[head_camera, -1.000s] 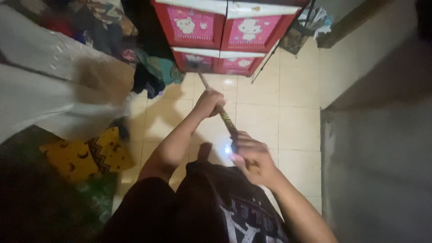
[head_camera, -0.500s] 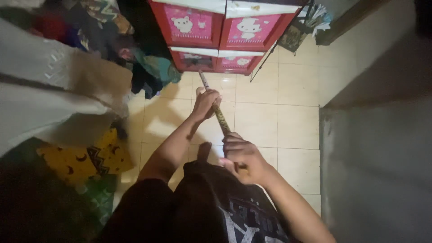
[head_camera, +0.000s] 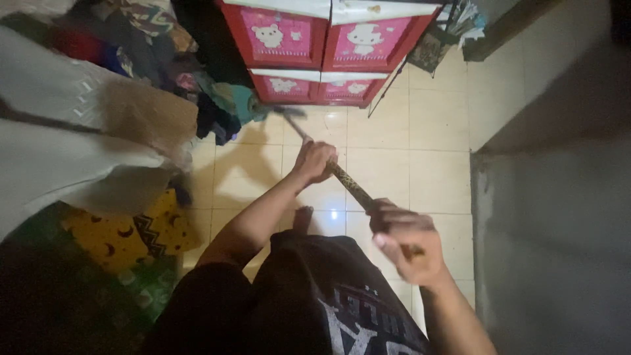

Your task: The person adjusts a ring light on a tripod, connects the sections of a broom handle together by hand, and sweeps the floor using the broom.

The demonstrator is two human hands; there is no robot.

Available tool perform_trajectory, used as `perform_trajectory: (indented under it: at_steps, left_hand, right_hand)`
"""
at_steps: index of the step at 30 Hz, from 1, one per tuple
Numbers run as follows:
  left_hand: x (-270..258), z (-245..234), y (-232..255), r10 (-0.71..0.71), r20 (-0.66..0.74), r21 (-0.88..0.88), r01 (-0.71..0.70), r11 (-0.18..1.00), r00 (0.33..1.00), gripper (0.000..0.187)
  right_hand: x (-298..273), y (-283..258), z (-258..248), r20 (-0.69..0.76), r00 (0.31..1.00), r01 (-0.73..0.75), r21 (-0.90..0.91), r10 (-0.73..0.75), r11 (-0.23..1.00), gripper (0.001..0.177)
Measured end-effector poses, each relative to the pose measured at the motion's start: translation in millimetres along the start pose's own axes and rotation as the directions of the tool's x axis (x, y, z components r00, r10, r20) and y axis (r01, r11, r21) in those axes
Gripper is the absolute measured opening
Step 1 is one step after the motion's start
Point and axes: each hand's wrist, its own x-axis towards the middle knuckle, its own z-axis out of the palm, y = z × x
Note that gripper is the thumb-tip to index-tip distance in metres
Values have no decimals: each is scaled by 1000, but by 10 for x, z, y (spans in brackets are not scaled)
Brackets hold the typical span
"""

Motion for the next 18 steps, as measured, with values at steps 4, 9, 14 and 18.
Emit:
perform_trajectory:
  at_steps: [4,9,14,18]
  left_hand:
    - [128,42,-189,-165,-106,-141,149,979,981,15]
    - [-94,406,-580,-124,-11,-48,124,991,992,12]
    - [-159,193,-142,-38,-18,-88,36,995,999,28]
    - [88,62,-172,-140,-113,-219,113,969,984,16]
  right_hand:
    - [170,155,145,63,996,69,-140,-61,988,38]
    - [369,551,266,26,993,-115,-87,118,990,33]
    - [155,9,94,32,998,-58,-52,59,997,41]
    - [240,170,138,68,998,25,-125,-16,992,34]
